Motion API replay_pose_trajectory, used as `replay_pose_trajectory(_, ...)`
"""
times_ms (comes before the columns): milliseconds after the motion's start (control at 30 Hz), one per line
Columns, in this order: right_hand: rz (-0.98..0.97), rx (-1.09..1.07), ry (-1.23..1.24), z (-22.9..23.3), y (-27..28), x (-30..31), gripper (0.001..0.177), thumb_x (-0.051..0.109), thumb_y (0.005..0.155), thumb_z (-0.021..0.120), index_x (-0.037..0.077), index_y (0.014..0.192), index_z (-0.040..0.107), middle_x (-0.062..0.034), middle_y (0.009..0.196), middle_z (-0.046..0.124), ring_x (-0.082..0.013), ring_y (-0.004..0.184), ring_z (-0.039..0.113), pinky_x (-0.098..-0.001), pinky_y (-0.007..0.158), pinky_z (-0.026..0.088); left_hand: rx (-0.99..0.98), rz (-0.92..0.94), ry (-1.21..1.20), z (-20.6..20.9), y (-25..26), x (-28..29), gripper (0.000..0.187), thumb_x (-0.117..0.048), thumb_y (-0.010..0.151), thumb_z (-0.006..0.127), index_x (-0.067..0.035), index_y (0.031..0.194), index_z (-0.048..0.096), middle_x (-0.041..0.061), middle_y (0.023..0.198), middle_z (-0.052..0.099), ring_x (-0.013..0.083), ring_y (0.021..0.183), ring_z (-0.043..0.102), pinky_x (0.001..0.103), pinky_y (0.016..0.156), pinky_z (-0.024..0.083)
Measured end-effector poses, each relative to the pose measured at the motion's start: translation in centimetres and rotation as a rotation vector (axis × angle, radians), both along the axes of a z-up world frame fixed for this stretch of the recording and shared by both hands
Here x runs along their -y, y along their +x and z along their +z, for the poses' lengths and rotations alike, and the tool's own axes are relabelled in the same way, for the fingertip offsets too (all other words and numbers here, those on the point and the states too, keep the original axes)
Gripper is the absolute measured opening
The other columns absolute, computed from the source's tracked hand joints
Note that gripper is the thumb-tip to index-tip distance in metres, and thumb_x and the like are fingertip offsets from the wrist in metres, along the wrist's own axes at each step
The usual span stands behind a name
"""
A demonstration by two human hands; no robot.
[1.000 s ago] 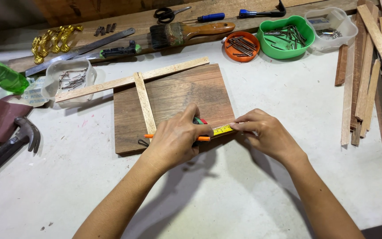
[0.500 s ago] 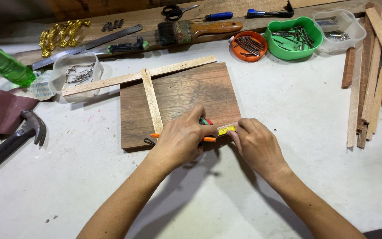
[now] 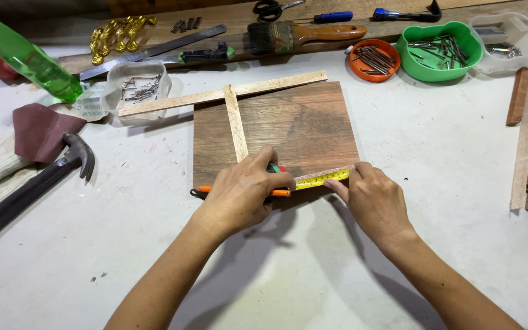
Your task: The recorder is sanding and measuring small wooden strips at a workbench to assemble a wooden frame.
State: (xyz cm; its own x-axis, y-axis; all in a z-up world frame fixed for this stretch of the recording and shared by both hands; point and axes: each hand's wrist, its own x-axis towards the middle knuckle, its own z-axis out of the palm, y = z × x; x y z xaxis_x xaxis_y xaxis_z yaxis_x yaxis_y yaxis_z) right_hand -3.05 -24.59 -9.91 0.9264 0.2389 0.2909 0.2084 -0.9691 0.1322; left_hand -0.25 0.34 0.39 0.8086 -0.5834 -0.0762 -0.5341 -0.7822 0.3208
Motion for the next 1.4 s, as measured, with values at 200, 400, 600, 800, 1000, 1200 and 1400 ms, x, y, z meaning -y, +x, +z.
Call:
replay_pose_trajectory(200,-0.059,-0.147,-0.022,0.5,0.5,-0.6,0.065,0.057,0.089,0.064,-0.007,0.082,0.073,-0.016,0.081,0.07,-0.0165,0.05,0.067,-0.0276,0.039,0.057,-0.018,0.072,-0.029,-0.8,-0.7,-3.2,0.048,0.0,0.068,0.077,-0.03,0.105,0.076,-0.002,0.106,0.057,0.0171,0.102,0.064,0.036,0.077,0.059)
replay_pose_trajectory(400,-0.147,-0.254,-0.104,0.6,0.8,-1.2,0.062,0.058,0.093,0.06,-0.002,0.079,0.067,-0.0101,0.069,0.065,-0.0105,0.04,0.058,-0.0244,0.03,0.05,-0.071,0.137,0.026,-1.5,-1.5,-5.2,0.036,-0.007,0.074,0.08,-0.031,0.101,0.075,-0.004,0.108,0.055,0.0137,0.103,0.063,0.031,0.081,0.06)
replay_pose_trajectory(600,-0.189,-0.331,-0.072,0.9,0.7,-2.1,0.05,0.053,0.097,0.056,0.004,0.09,0.06,-0.0074,0.07,0.064,-0.0123,0.045,0.062,-0.0259,0.032,0.051,-0.096,0.183,0.061,-0.8,-1.9,-6.6,0.045,-0.008,0.073,0.081,-0.035,0.109,0.074,-0.004,0.109,0.054,0.0134,0.105,0.062,0.032,0.082,0.06)
replay_pose_trajectory(800,-0.171,-0.338,-0.052,1.6,0.1,-3.1,0.034,0.04,0.103,0.049,0.006,0.101,0.054,-0.0162,0.08,0.067,-0.0184,0.051,0.068,-0.0278,0.031,0.054,-0.079,0.181,0.041,-1.7,-2.1,-7.4,0.052,-0.007,0.068,0.084,-0.034,0.111,0.074,-0.005,0.11,0.055,0.0141,0.107,0.06,0.032,0.086,0.06)
replay_pose_trajectory(1000,-0.141,-0.297,-0.031,1.0,-0.3,-3.0,0.035,0.037,0.107,0.047,0.004,0.097,0.054,-0.0265,0.091,0.066,-0.0317,0.068,0.076,-0.0327,0.037,0.059,-0.074,0.171,0.095,-2.3,-2.0,-7.5,0.05,-0.003,0.071,0.081,-0.033,0.11,0.073,-0.002,0.116,0.054,0.0168,0.109,0.058,0.035,0.088,0.058)
replay_pose_trajectory(1200,-0.106,-0.229,-0.095,0.0,-0.4,-2.8,0.033,0.032,0.106,0.045,0.002,0.1,0.056,-0.0414,0.107,0.064,-0.0503,0.098,0.071,-0.041,0.047,0.064,-0.109,0.197,0.096,-2.8,-1.7,-7.4,0.055,-0.006,0.07,0.084,-0.035,0.115,0.073,-0.004,0.113,0.054,0.016,0.109,0.058,0.033,0.091,0.057)
replay_pose_trajectory(1400,-0.096,-0.176,-0.119,-0.3,-0.4,-3.1,0.034,0.033,0.106,0.046,0.001,0.102,0.058,-0.0467,0.114,0.06,-0.053,0.105,0.067,-0.0446,0.053,0.063,-0.133,0.202,0.129,-3.2,-1.6,-7.4,0.048,-0.005,0.074,0.081,-0.036,0.11,0.073,-0.004,0.113,0.054,0.0137,0.107,0.058,0.03,0.089,0.059)
